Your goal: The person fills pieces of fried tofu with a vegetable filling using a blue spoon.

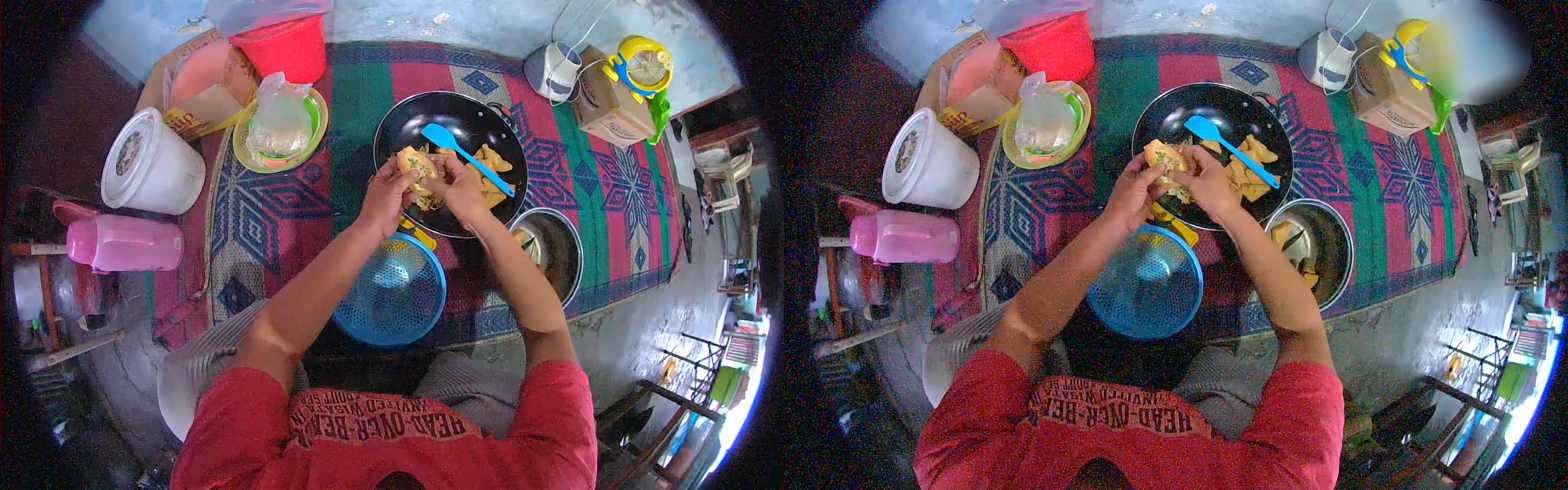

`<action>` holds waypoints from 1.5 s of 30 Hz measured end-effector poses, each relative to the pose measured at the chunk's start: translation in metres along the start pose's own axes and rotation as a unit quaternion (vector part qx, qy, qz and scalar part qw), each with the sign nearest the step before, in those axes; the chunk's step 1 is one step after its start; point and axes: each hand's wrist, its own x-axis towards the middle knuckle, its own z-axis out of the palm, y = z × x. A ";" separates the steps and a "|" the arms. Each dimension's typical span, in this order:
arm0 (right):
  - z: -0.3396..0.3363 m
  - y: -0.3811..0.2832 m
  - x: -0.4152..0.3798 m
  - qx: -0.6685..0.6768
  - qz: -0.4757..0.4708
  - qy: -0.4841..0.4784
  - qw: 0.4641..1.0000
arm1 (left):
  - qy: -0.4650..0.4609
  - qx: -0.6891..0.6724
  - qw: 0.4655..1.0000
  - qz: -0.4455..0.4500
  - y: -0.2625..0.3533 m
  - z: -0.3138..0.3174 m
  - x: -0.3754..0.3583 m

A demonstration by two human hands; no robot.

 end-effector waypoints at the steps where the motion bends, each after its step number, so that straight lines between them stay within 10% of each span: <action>1: 0.000 0.006 0.002 -0.079 -0.022 0.026 0.996 | -0.002 0.009 1.000 0.009 -0.003 -0.003 0.002; 8: 0.001 0.002 0.006 0.153 0.077 0.030 0.985 | -0.003 0.019 1.000 0.003 0.007 0.006 -0.007; 13: 0.001 0.032 0.009 -0.112 -0.006 0.074 0.991 | 0.035 0.043 0.998 0.004 -0.006 0.003 -0.002; 18: -0.001 0.018 0.004 -0.007 -0.018 -0.041 0.999 | 0.083 0.042 0.996 -0.001 -0.002 0.004 -0.006; 26: 0.014 0.012 -0.019 -0.379 -0.097 -0.015 0.920 | 0.110 0.215 0.970 -0.008 -0.020 -0.010 -0.004; 30: 0.003 0.011 -0.032 -0.364 -0.088 -0.022 0.927 | -0.024 0.362 0.909 -0.205 0.037 -0.006 -0.019; 36: 0.030 0.035 -0.088 -0.377 0.026 -0.392 0.839 | -0.091 0.435 0.882 -0.159 0.064 -0.015 -0.013; 45: 0.042 0.137 -0.117 -0.515 -0.161 -0.352 0.765 | -0.097 0.485 0.862 -0.114 0.044 -0.015 -0.009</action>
